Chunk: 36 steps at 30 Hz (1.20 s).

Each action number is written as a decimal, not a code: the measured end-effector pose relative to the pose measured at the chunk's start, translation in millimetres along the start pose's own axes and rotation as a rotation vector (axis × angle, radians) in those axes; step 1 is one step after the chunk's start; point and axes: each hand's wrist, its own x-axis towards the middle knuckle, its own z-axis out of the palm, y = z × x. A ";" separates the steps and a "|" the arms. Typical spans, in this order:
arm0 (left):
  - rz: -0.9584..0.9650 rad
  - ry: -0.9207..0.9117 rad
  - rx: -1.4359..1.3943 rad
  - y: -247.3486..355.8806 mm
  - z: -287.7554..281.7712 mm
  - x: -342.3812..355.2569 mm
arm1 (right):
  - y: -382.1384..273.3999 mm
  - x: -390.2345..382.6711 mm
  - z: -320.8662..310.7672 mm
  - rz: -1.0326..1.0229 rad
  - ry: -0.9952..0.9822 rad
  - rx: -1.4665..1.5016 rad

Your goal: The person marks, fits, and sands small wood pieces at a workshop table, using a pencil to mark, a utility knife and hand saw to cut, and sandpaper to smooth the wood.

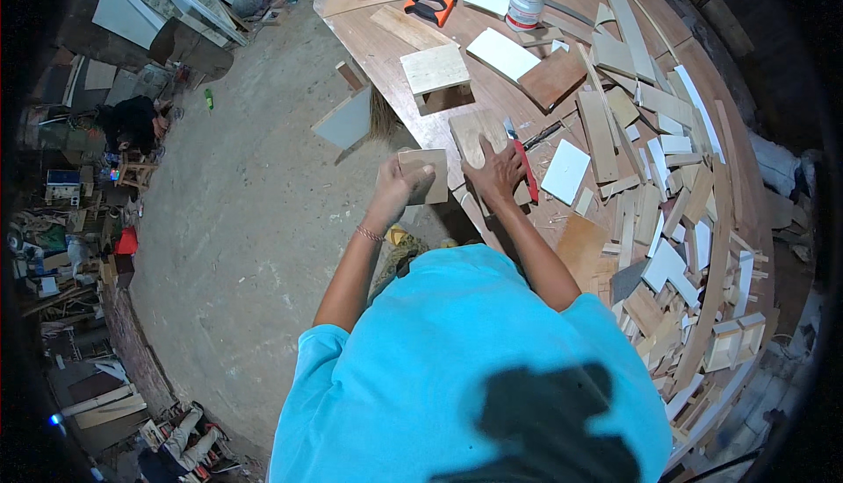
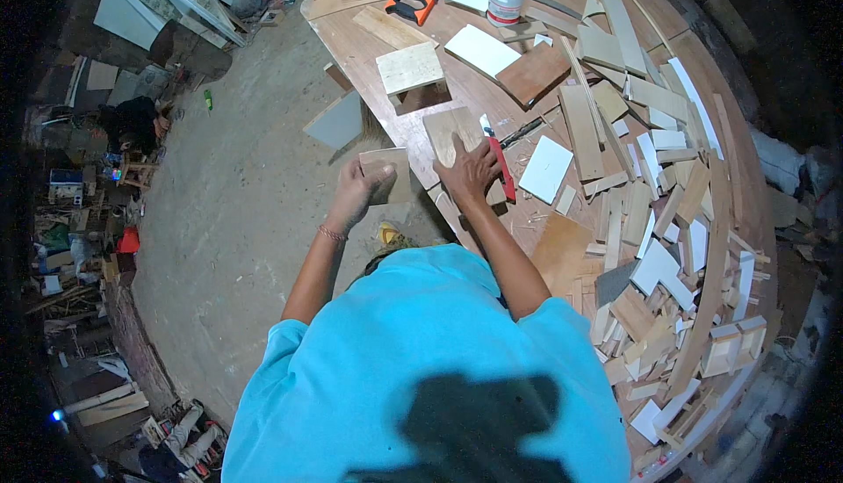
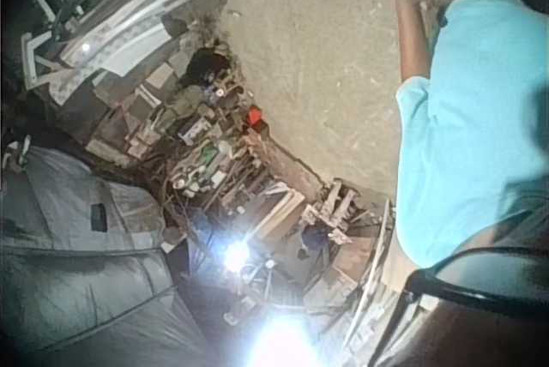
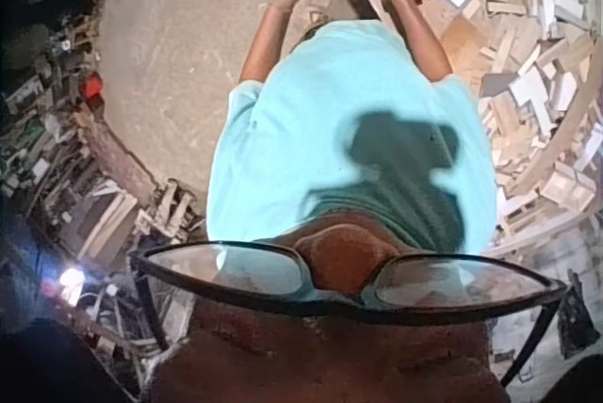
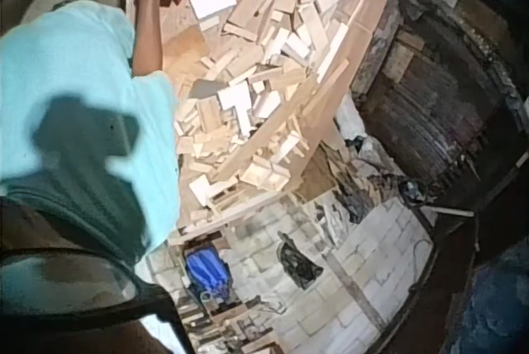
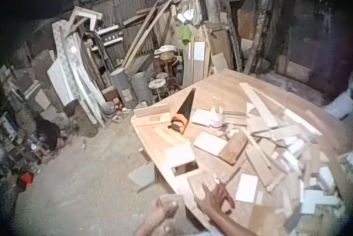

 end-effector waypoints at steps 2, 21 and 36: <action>-0.213 -0.080 -0.251 5.2 -2.9 11.5 | 1.9 1.8 12.5 0.001 0.014 -0.010; 0.213 -0.437 0.962 -38.5 59.1 119.1 | 65.2 13.0 8.7 0.099 0.118 0.097; 0.443 -0.432 1.217 -67.7 67.5 127.9 | 27.7 -29.6 -15.1 -0.008 -0.156 0.282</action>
